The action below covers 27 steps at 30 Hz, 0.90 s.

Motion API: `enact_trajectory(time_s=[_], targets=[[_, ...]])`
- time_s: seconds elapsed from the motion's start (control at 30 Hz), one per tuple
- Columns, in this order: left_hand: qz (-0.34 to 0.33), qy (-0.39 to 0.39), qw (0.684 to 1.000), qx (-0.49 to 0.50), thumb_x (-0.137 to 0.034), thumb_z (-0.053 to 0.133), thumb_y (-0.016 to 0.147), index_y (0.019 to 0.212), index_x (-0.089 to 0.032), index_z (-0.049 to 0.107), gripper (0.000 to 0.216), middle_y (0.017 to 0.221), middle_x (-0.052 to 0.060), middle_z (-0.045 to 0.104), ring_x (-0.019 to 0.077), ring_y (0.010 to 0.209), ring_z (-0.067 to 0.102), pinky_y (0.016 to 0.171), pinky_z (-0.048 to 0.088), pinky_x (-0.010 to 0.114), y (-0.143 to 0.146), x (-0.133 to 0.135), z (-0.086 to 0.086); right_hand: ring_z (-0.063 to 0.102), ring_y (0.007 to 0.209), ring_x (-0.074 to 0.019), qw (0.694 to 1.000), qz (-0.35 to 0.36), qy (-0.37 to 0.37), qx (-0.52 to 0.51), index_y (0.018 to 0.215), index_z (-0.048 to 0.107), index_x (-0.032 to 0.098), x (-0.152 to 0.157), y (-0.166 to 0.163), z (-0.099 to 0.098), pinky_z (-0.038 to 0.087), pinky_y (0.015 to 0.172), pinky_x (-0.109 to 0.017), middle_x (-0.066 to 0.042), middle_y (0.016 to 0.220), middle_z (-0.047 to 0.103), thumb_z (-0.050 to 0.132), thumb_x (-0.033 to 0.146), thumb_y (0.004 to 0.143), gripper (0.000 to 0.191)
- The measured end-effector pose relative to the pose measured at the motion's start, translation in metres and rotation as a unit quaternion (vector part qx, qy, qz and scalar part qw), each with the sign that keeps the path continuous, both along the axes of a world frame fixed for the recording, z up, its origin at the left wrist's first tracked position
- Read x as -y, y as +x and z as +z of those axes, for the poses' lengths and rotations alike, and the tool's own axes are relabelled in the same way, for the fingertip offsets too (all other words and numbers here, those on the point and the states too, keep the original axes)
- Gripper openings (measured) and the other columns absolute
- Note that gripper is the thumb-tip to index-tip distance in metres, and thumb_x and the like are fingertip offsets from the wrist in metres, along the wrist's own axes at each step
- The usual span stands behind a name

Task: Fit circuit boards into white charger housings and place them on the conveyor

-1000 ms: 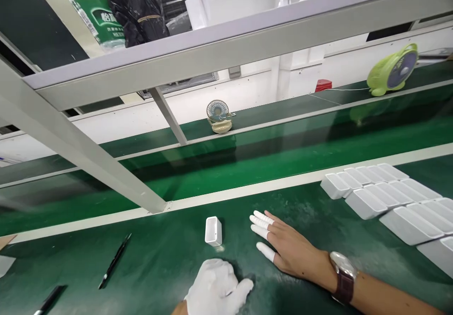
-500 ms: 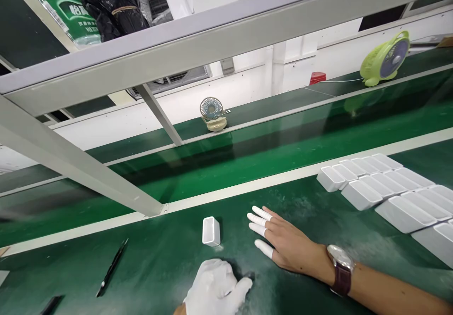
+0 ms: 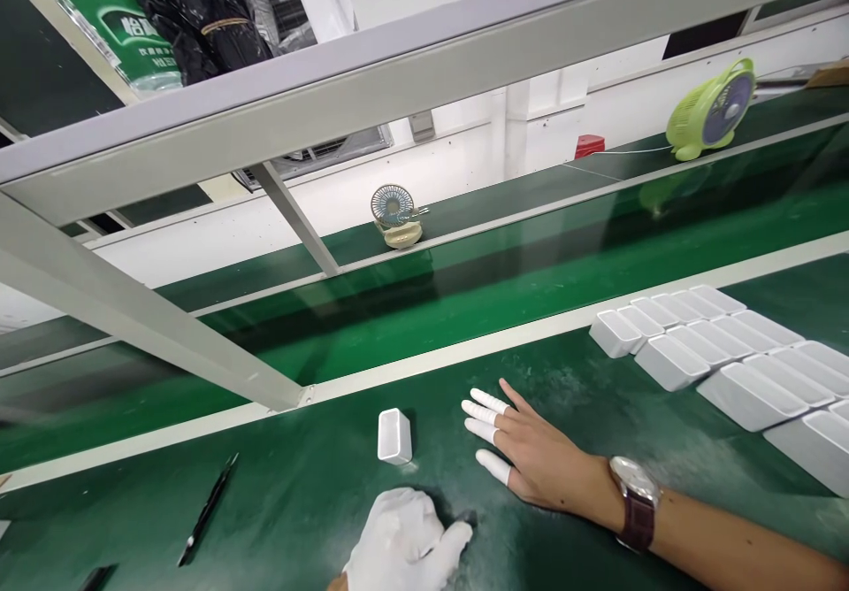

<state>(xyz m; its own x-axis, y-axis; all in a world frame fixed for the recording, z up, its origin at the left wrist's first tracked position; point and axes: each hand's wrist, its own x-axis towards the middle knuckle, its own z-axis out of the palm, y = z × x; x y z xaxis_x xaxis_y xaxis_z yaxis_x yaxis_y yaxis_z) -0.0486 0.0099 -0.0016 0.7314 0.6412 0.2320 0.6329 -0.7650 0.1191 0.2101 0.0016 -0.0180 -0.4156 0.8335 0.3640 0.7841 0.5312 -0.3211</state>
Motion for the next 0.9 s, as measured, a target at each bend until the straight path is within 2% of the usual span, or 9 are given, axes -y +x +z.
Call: enact_trajectory(time_s=[0.3, 0.4, 0.7, 0.9], targets=[[0.002, 0.0, 1.0, -0.008, -0.034, 0.058, 0.092, 0.052, -0.017, 0.042, 0.047, 0.053, -0.003, 0.051, 0.0089, 0.053, 0.055, 0.055, 0.039, 0.025, 0.002, -0.001, 0.002, 0.037, 0.142, -0.0281, 0.999, 0.006, -0.025, 0.025, 0.137, 0.053, 0.017, 0.0, 0.001, 0.0, 0.015, 0.122, -0.063, -0.008, 0.145, 0.053, 0.034, 0.033, 0.105, 0.041], [0.012, 0.001, 1.0, 0.009, -0.035, 0.061, 0.091, 0.052, -0.017, 0.042, 0.047, 0.052, -0.004, 0.051, 0.0091, 0.053, 0.055, 0.055, 0.04, 0.025, 0.004, 0.0, 0.004, 0.036, 0.143, -0.0276, 0.999, 0.007, -0.028, 0.024, 0.138, 0.052, 0.018, -0.001, 0.001, 0.001, 0.015, 0.122, -0.062, -0.008, 0.144, 0.054, 0.035, 0.034, 0.104, 0.041], [-0.025, 0.047, 0.999, 0.008, -0.03, 0.062, 0.089, 0.05, -0.016, 0.04, 0.047, 0.048, -0.005, 0.046, 0.0081, 0.047, 0.05, 0.051, 0.036, 0.026, 0.01, -0.001, 0.014, 0.035, 0.144, -0.0265, 1.0, 0.01, -0.022, 0.008, 0.139, 0.05, 0.018, -0.001, 0.002, 0.0, 0.016, 0.122, -0.061, -0.01, 0.14, 0.057, 0.039, 0.032, 0.103, 0.04], [-0.017, 0.034, 0.999, 0.012, -0.03, 0.062, 0.089, 0.049, -0.016, 0.041, 0.047, 0.048, -0.005, 0.046, 0.0078, 0.048, 0.05, 0.052, 0.037, 0.025, 0.011, 0.0, 0.015, 0.037, 0.142, -0.0271, 1.0, 0.011, -0.017, -0.004, 0.137, 0.052, 0.017, 0.0, 0.002, 0.002, 0.018, 0.121, -0.061, -0.012, 0.138, 0.059, 0.042, 0.031, 0.102, 0.039]])
